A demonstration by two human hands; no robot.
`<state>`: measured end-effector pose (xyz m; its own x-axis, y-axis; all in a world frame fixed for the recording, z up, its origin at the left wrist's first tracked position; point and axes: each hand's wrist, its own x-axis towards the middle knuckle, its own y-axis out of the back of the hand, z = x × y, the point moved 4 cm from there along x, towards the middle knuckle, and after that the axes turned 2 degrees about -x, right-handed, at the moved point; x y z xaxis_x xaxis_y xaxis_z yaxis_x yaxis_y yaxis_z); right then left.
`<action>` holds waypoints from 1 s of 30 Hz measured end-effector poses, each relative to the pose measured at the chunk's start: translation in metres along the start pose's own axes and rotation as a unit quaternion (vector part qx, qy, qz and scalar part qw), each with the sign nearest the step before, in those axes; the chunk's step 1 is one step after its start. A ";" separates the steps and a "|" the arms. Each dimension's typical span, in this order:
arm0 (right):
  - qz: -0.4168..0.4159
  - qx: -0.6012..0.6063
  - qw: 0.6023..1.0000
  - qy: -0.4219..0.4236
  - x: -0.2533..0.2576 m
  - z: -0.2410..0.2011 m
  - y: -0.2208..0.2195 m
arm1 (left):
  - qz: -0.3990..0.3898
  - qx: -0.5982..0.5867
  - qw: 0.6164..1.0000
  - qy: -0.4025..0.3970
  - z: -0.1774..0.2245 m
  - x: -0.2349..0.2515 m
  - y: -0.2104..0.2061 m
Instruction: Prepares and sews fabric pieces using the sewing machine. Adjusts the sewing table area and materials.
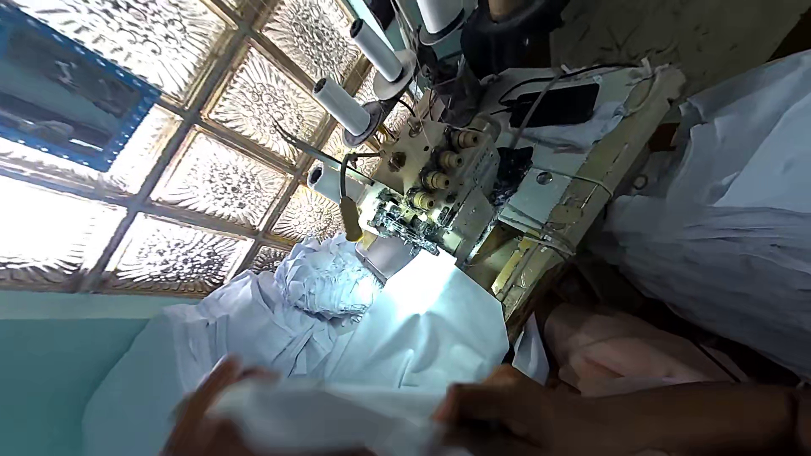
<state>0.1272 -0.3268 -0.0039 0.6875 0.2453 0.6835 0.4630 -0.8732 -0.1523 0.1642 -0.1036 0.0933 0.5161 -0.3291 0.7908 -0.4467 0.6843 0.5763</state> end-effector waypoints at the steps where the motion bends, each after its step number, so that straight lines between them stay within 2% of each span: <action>1: 0.023 -0.016 0.999 -0.046 -0.002 0.013 0.003 | 0.027 0.050 0.998 0.004 -0.010 0.008 -0.034; 2: 0.050 -0.027 0.991 -0.119 -0.009 0.030 0.008 | 0.001 0.103 0.995 0.016 -0.020 0.013 -0.069; 4: 0.090 -0.055 0.957 -0.269 -0.033 0.066 0.025 | -0.103 0.092 0.989 0.048 -0.046 0.005 -0.126; 5: 0.100 -0.085 0.943 -0.307 -0.047 0.080 0.035 | -0.136 0.053 0.987 0.060 -0.060 -0.005 -0.145; 7: 0.106 -0.168 0.922 -0.332 -0.066 0.092 0.053 | -0.152 -0.008 0.984 0.093 -0.073 -0.023 -0.165; 10: 0.108 -0.250 0.912 -0.306 -0.073 0.091 0.067 | -0.128 -0.071 0.978 0.148 -0.072 -0.030 -0.163; 13: 0.109 -0.249 0.913 -0.305 -0.068 0.096 0.073 | -0.094 -0.126 0.972 0.174 -0.064 -0.026 -0.151; 18: 0.115 -0.223 0.897 -0.364 -0.064 0.099 0.076 | -0.059 -0.193 0.968 0.146 -0.049 -0.027 -0.136; 25: 0.162 -0.179 0.903 -0.356 -0.073 0.090 0.083 | -0.039 -0.114 0.990 0.079 -0.011 -0.021 -0.116; 30: 0.160 -0.162 0.890 -0.396 -0.073 0.094 0.084 | -0.039 -0.089 0.992 0.081 -0.010 -0.022 -0.127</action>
<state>0.1682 -0.3787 -0.1334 0.9931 0.0697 -0.0939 0.0750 -0.9958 0.0535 0.2168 -0.1766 0.0004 0.6611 -0.2865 0.6935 -0.2729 0.7691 0.5779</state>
